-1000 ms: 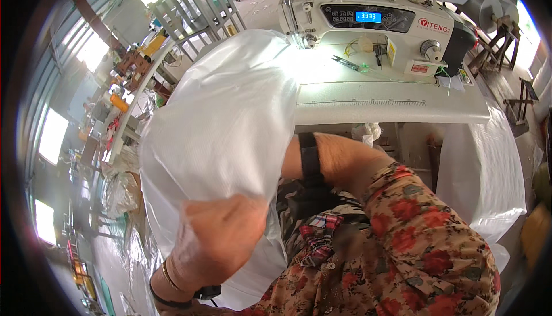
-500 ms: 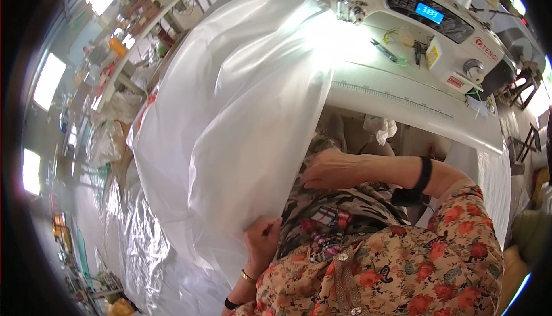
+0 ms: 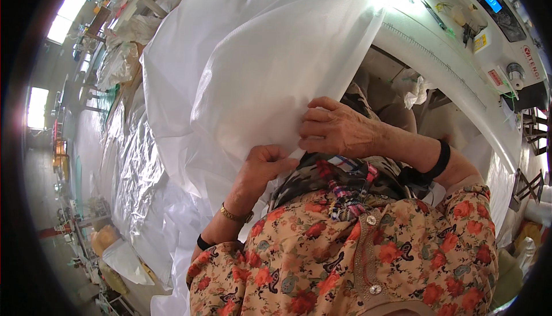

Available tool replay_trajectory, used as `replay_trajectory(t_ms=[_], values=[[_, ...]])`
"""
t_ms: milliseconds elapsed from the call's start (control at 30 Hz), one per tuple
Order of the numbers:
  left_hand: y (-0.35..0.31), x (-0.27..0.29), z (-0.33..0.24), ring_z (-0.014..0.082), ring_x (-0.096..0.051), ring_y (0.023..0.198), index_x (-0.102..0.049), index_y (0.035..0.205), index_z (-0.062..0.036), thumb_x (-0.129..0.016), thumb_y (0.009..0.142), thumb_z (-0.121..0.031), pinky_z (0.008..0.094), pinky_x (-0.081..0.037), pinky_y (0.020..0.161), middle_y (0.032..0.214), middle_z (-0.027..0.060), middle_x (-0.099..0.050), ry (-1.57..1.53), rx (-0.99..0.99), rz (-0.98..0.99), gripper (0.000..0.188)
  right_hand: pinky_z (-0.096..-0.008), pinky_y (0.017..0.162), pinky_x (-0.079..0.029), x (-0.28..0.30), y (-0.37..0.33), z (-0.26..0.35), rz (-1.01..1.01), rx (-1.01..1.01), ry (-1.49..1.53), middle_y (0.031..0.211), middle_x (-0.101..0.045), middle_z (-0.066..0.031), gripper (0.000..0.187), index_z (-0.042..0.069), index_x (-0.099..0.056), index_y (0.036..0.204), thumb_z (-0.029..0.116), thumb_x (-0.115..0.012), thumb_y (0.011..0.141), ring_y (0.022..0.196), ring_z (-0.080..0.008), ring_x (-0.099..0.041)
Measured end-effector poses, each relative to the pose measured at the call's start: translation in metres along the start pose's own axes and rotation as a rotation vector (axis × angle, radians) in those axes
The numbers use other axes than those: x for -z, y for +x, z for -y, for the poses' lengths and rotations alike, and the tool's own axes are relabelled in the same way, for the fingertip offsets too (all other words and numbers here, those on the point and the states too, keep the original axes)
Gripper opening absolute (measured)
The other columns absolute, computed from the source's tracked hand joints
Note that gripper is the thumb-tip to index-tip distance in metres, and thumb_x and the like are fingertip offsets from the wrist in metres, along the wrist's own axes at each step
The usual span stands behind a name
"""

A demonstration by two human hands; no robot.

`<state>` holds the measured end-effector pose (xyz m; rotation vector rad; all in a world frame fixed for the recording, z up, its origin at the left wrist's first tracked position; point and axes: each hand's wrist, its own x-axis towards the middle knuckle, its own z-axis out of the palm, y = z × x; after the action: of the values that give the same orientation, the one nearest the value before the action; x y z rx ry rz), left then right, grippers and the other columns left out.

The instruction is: Sewing a large white plastic sheet using an industrial sewing machine.

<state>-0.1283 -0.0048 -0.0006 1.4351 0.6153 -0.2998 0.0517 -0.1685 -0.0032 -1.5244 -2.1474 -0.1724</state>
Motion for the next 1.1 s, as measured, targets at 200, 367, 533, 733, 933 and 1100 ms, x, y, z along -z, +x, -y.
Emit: replay_trajectory(t_ms=[200,367,533,733,933,1100], values=[[-0.015,-0.017,0.000,0.0137,-0.053,0.061,-0.063,0.095,-0.0001,-0.079,0.077,-0.018,0.0264,-0.043,0.058,0.071,0.0017,-0.058,0.554,-0.441,-0.303,0.030,-0.0358,0.090,-0.042,-0.006,0.001,0.006,0.042,0.012,-0.054,0.083,-0.053,0.0006,0.014,0.011,-0.059,0.083,0.019,-0.061,0.071,0.093,-0.0188,-0.051],[-0.008,-0.033,0.014,0.0166,-0.051,0.054,-0.058,0.114,-0.0033,-0.075,0.080,-0.011,0.0292,-0.044,0.053,0.082,0.0059,-0.067,0.808,-0.872,-0.471,0.039,-0.0340,0.088,-0.042,-0.014,0.002,0.013,-0.009,-0.035,-0.089,0.081,-0.053,-0.0002,0.013,0.011,-0.059,0.081,0.020,-0.060,0.073,0.091,-0.0186,-0.051],[-0.006,-0.036,0.020,0.0196,-0.061,0.059,-0.058,0.118,-0.0027,-0.069,0.082,-0.002,0.0317,-0.049,0.056,0.086,0.0099,-0.070,0.748,-0.838,-0.504,0.038,-0.0343,0.087,-0.042,-0.009,0.003,0.013,0.048,-0.099,-0.091,0.082,-0.055,-0.0002,0.014,0.010,-0.062,0.085,0.020,-0.061,0.074,0.090,-0.0190,-0.053],[-0.016,-0.027,0.009,0.0228,-0.061,0.057,-0.068,0.108,-0.0010,-0.067,0.081,0.003,0.0314,-0.049,0.056,0.078,0.0117,-0.067,0.736,-1.003,-0.519,0.027,-0.0374,0.092,-0.038,0.017,0.012,0.005,-0.009,-0.271,0.103,0.084,-0.061,-0.0015,0.009,0.011,-0.065,0.085,0.020,-0.061,0.085,0.093,-0.0204,-0.055],[-0.014,-0.029,0.002,0.0256,-0.059,0.072,-0.068,0.112,-0.0023,-0.068,0.080,0.000,0.0348,-0.049,0.064,0.080,0.0084,-0.058,0.820,-1.056,-0.474,0.031,-0.0380,0.089,-0.040,0.022,0.016,0.005,0.030,-0.340,0.163,0.089,-0.060,-0.0048,0.016,0.010,-0.063,0.087,0.025,-0.062,0.085,0.094,-0.0233,-0.057],[-0.008,-0.034,-0.005,0.0255,-0.054,0.072,-0.068,0.114,-0.0033,-0.069,0.080,-0.003,0.0369,-0.045,0.063,0.077,0.0077,-0.050,0.972,-1.000,-0.520,0.034,-0.0378,0.086,-0.042,0.034,0.019,-0.002,0.009,-0.314,0.054,0.084,-0.059,-0.0056,0.017,0.009,-0.060,0.081,0.025,-0.062,0.085,0.091,-0.0237,-0.058]])
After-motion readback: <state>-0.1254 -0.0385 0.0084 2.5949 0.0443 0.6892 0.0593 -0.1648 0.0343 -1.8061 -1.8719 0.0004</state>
